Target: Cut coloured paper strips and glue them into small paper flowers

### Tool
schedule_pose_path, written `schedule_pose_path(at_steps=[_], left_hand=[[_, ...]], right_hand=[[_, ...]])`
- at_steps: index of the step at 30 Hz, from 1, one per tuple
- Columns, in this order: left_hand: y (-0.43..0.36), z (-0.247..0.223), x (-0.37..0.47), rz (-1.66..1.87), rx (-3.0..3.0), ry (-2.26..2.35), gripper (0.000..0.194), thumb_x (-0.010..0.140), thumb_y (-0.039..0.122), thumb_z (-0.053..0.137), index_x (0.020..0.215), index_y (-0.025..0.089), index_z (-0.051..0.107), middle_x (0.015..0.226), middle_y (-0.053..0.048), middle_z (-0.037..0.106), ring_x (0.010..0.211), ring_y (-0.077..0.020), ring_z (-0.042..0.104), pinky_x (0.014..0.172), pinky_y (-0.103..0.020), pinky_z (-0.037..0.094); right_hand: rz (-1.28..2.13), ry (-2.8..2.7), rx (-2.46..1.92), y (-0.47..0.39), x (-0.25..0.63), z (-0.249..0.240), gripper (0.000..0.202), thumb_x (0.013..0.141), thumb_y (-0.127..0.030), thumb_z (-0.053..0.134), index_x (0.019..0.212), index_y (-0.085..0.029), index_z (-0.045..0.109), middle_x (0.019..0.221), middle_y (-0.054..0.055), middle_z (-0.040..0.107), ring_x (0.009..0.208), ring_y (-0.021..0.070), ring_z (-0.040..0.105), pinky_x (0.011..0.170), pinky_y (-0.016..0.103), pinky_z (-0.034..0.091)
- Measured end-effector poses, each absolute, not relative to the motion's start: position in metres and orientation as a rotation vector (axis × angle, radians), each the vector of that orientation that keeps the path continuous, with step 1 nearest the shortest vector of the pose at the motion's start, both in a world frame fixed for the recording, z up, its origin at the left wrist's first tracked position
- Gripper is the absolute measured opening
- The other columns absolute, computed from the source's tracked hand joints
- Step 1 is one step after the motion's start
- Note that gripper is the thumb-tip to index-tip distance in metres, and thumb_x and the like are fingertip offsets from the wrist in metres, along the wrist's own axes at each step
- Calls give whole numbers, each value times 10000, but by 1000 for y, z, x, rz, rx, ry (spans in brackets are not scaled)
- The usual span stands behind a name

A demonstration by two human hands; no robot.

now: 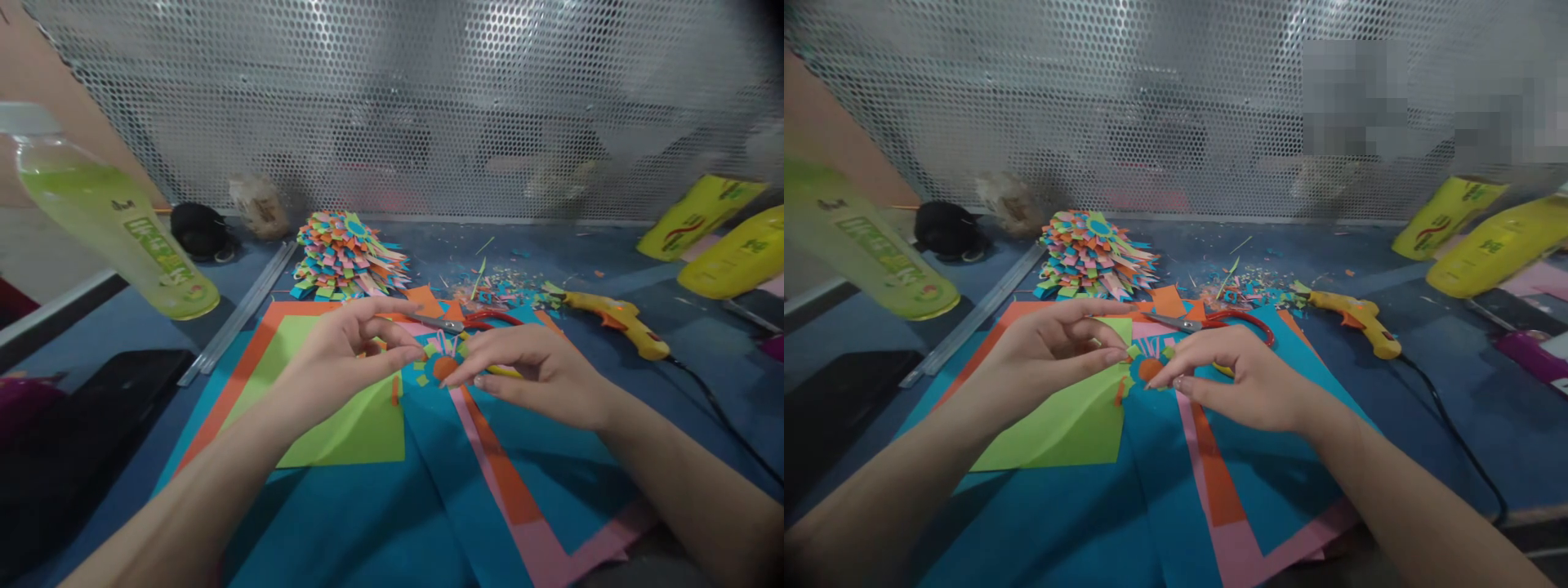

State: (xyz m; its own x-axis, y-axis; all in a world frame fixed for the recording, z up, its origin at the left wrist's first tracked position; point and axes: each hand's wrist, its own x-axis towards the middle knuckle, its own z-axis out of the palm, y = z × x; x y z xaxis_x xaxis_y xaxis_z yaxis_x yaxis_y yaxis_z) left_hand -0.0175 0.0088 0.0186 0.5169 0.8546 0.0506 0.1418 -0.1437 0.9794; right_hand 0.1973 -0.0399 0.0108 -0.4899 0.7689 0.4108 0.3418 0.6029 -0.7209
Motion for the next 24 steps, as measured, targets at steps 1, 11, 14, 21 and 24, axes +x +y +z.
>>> schedule_pose_path(at_steps=[1,11,14,21,24], left_hand=[[9,19,-18,781,1611,860,418,678,285,714,1065,190,587,692,4,667,678,-134,629,627,-244,463],[8,22,-15,811,1578,907,413,704,308,680,1080,167,587,677,5,651,659,-116,611,604,-224,445],[8,21,-15,821,1558,908,403,724,321,656,1089,165,585,714,-10,663,676,-120,612,613,-229,446],[9,19,-15,788,1573,900,481,642,292,731,1083,170,583,668,2,659,650,-135,615,595,-243,441],[10,19,-15,781,1594,896,476,654,297,722,1092,174,579,664,1,662,647,-137,614,600,-251,438]], right_hand=[[734,-2086,-875,-40,197,10,167,836,-196,538,852,-171,702,758,32,686,715,125,605,667,239,466],[762,-2073,-883,-40,197,11,165,822,-163,539,862,-167,699,804,44,701,759,133,624,683,239,477],[788,-2064,-871,-39,196,12,174,821,-152,532,878,-162,696,796,40,696,728,120,616,668,229,475],[777,-2077,-857,-39,196,13,181,818,-148,529,877,-167,699,787,39,698,710,118,613,652,225,477],[769,-2074,-867,-39,196,13,173,814,-149,536,866,-167,700,804,45,704,738,127,621,667,230,480]])
